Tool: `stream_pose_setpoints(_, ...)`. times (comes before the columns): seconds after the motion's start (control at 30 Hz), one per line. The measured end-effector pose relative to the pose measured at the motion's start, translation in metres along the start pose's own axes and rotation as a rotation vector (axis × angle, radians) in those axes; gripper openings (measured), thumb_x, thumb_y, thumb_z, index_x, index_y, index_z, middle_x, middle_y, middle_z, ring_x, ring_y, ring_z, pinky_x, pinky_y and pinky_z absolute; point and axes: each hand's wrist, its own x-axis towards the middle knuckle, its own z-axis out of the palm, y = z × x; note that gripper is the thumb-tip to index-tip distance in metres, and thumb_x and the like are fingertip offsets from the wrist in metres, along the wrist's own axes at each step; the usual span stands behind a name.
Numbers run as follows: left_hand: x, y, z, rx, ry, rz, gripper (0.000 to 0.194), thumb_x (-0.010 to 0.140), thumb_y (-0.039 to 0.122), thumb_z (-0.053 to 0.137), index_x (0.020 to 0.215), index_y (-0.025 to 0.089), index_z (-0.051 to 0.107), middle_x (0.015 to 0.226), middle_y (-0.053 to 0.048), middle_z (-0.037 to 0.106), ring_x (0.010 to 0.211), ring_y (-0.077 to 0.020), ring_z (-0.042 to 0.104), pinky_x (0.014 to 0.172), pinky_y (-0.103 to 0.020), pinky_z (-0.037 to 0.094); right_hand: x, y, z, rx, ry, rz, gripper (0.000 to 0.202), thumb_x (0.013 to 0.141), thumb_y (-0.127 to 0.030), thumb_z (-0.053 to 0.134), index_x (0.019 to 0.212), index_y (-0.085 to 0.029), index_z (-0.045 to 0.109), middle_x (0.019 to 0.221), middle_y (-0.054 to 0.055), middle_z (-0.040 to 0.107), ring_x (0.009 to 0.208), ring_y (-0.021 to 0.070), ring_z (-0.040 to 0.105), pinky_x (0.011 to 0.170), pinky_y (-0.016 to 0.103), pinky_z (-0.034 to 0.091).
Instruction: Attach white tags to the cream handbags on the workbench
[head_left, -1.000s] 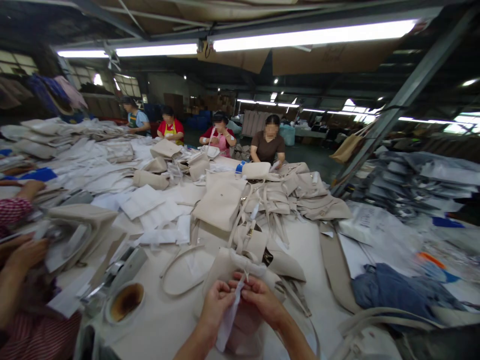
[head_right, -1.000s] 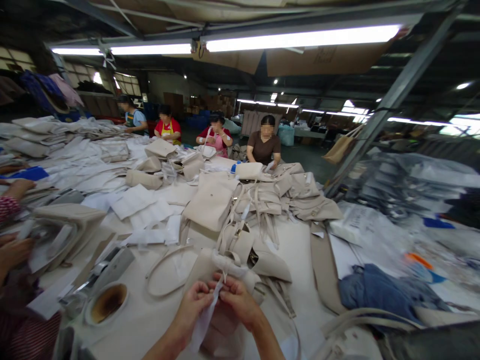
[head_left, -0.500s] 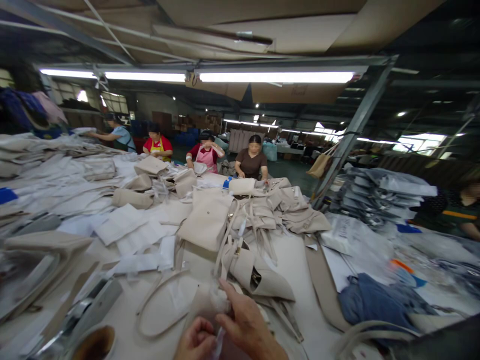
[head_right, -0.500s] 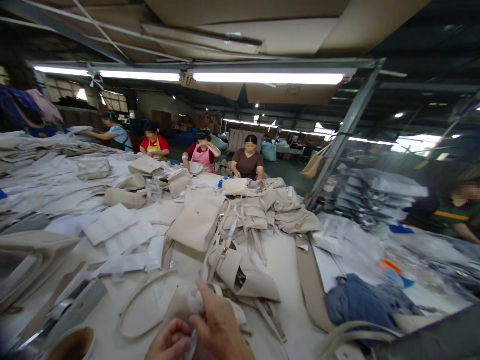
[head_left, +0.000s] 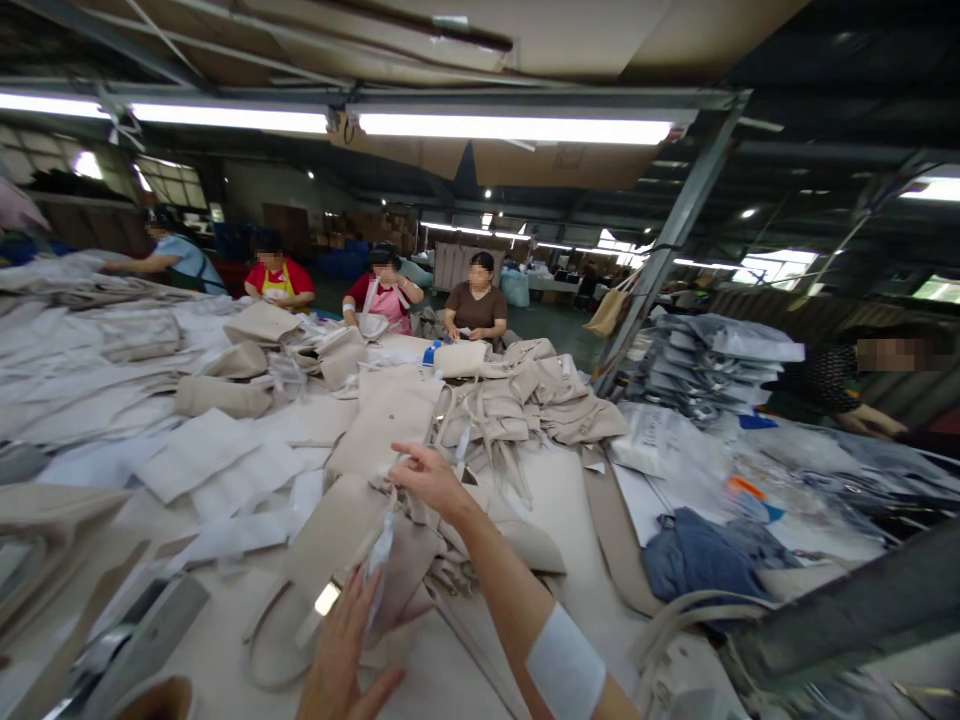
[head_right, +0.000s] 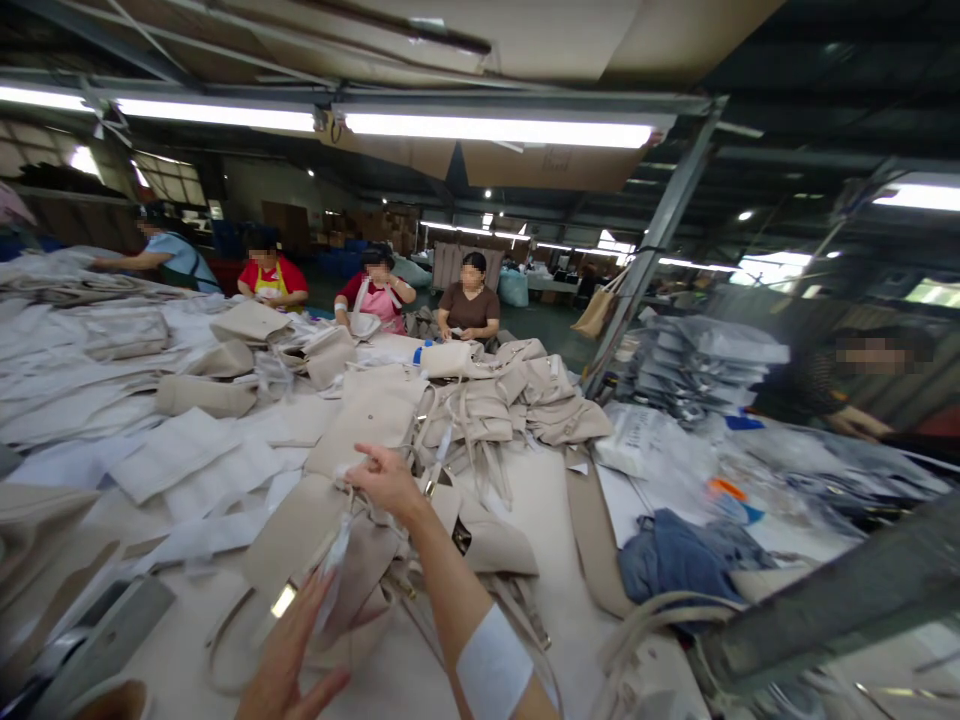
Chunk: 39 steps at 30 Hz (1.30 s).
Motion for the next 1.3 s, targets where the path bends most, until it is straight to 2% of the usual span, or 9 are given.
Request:
stream_pose_setpoints(0.1,0.039,-0.006,0.013,0.376,-0.202,-0.042,0.08,0.072,0.02,0.057,0.148,0.022,0.031,0.157,-0.013,0.025,0.146,-0.0345,0.014,0.114,-0.056,0.023,0.002,0.042,-0.012,-0.164,0.119,0.073,0.039,0.081,-0.022,0.051,0.118,-0.014,0.062,0.087,0.004,0.07,0.087,0.0182,0.063,0.083,0.03,0.047)
stream_pose_setpoints(0.2,0.07,-0.009,0.013,0.544,-0.258,-0.179,0.084,0.075,0.01,0.051,0.151,0.022,0.017,0.157,-0.016,0.024,0.146,-0.0323,0.015,0.11,-0.053,0.03,-0.031,0.09,-0.015,-0.347,0.211,0.164,0.032,0.079,-0.015,0.051,0.107,-0.014,0.067,0.101,0.014,0.071,0.101,0.0282,0.064,0.091,0.04,0.046)
stream_pose_setpoints(0.37,0.102,-0.009,0.023,0.57,-0.302,-0.19,0.081,0.079,0.01,0.048,0.15,0.028,0.014,0.159,-0.013,0.021,0.144,-0.0318,0.024,0.106,-0.051,0.035,-0.073,0.163,0.006,-0.671,0.287,0.211,0.065,0.066,-0.003,0.063,0.129,-0.015,0.056,0.125,0.019,0.063,0.117,0.0366,0.056,0.096,0.046,0.046)
stream_pose_setpoints(0.53,0.13,0.0,0.049,0.635,-0.299,-0.214,0.081,0.08,0.006,0.047,0.149,0.032,0.014,0.161,-0.012,0.004,0.144,-0.0356,0.022,0.099,-0.055,0.042,-0.043,0.215,0.025,-1.109,0.393,0.072,0.071,0.073,0.005,0.05,0.137,-0.023,0.049,0.128,0.017,0.062,0.112,0.0334,0.06,0.091,0.053,0.049)
stream_pose_setpoints(0.67,0.147,-0.003,0.054,0.65,-0.373,-0.237,0.082,0.078,0.004,0.049,0.148,0.033,0.02,0.162,-0.01,0.007,0.142,-0.0351,0.025,0.098,-0.059,0.042,-0.025,0.241,0.013,-1.066,0.45,-0.037,0.06,0.072,0.011,0.042,0.119,-0.02,0.065,0.131,0.02,0.06,0.117,0.0345,0.059,0.088,0.05,0.052)
stream_pose_setpoints(0.87,0.168,-0.02,0.057,0.607,-0.433,-0.214,0.084,0.07,-0.002,0.051,0.144,0.034,0.032,0.162,-0.005,-0.001,0.142,-0.0339,0.026,0.095,-0.061,0.044,-0.014,0.247,-0.075,-0.822,0.414,-0.109,0.039,0.076,0.002,0.043,0.097,-0.013,0.072,0.102,0.015,0.074,0.1,0.0274,0.068,0.091,0.042,0.053)
stream_pose_setpoints(1.03,0.184,-0.034,0.066,0.627,-0.424,-0.194,0.083,0.069,-0.004,0.049,0.142,0.033,0.035,0.162,-0.002,0.0,0.141,-0.0338,0.027,0.093,-0.062,0.045,-0.022,0.212,-0.148,-0.721,0.476,-0.128,0.03,0.09,-0.021,0.041,0.099,-0.016,0.07,0.093,0.009,0.076,0.087,0.0219,0.071,0.08,0.032,0.057)
stream_pose_setpoints(1.13,0.195,-0.04,0.063,0.602,-0.41,-0.19,0.084,0.069,-0.003,0.05,0.143,0.033,0.034,0.162,-0.003,0.001,0.14,-0.0344,0.029,0.093,-0.065,0.044,-0.053,0.179,-0.153,-0.6,0.542,-0.176,0.031,0.091,-0.031,0.044,0.103,-0.019,0.07,0.099,0.008,0.075,0.091,0.0214,0.071,0.08,0.03,0.058)
stream_pose_setpoints(1.3,0.208,-0.042,0.044,0.464,-0.44,-0.176,0.09,0.062,-0.004,0.056,0.142,0.032,0.036,0.162,-0.007,0.004,0.14,-0.0364,0.03,0.097,-0.063,0.042,-0.112,0.156,-0.119,-0.519,0.603,-0.236,0.029,0.089,-0.027,0.048,0.11,-0.023,0.068,0.11,0.005,0.073,0.103,0.0203,0.069,0.089,0.029,0.056)
